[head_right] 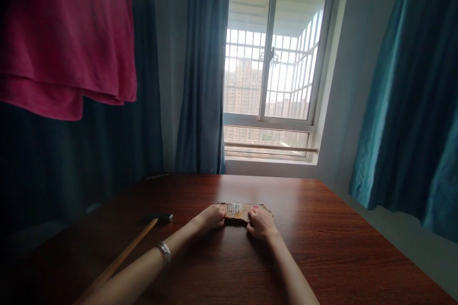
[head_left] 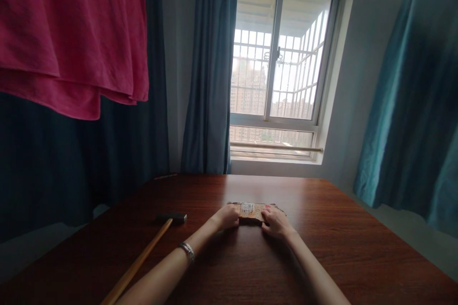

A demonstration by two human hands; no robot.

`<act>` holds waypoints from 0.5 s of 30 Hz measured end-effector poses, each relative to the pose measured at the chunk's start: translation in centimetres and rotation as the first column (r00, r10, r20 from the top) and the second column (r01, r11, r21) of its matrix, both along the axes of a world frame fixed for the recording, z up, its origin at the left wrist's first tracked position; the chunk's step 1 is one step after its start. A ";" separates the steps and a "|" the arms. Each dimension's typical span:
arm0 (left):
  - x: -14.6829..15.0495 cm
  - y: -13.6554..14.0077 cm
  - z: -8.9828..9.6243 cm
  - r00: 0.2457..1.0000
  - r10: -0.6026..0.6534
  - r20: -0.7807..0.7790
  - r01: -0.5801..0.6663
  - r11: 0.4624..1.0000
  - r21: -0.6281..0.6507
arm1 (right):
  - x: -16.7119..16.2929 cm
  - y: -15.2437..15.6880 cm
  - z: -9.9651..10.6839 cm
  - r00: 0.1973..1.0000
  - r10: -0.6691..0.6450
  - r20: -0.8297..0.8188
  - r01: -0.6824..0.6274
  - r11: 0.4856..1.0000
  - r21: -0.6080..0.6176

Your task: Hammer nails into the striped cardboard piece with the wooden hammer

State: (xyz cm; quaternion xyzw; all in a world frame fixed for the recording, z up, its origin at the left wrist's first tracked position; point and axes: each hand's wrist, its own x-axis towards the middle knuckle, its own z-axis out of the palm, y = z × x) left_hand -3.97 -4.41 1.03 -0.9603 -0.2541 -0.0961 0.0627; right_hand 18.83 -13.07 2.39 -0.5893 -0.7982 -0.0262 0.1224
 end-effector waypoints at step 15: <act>-1.6 -0.2 0.7 0.894 0.247 0.373 -0.114 0.932 -0.345 | 0.0 -0.3 -0.7 1.000 -0.008 -0.011 0.009 0.994 0.111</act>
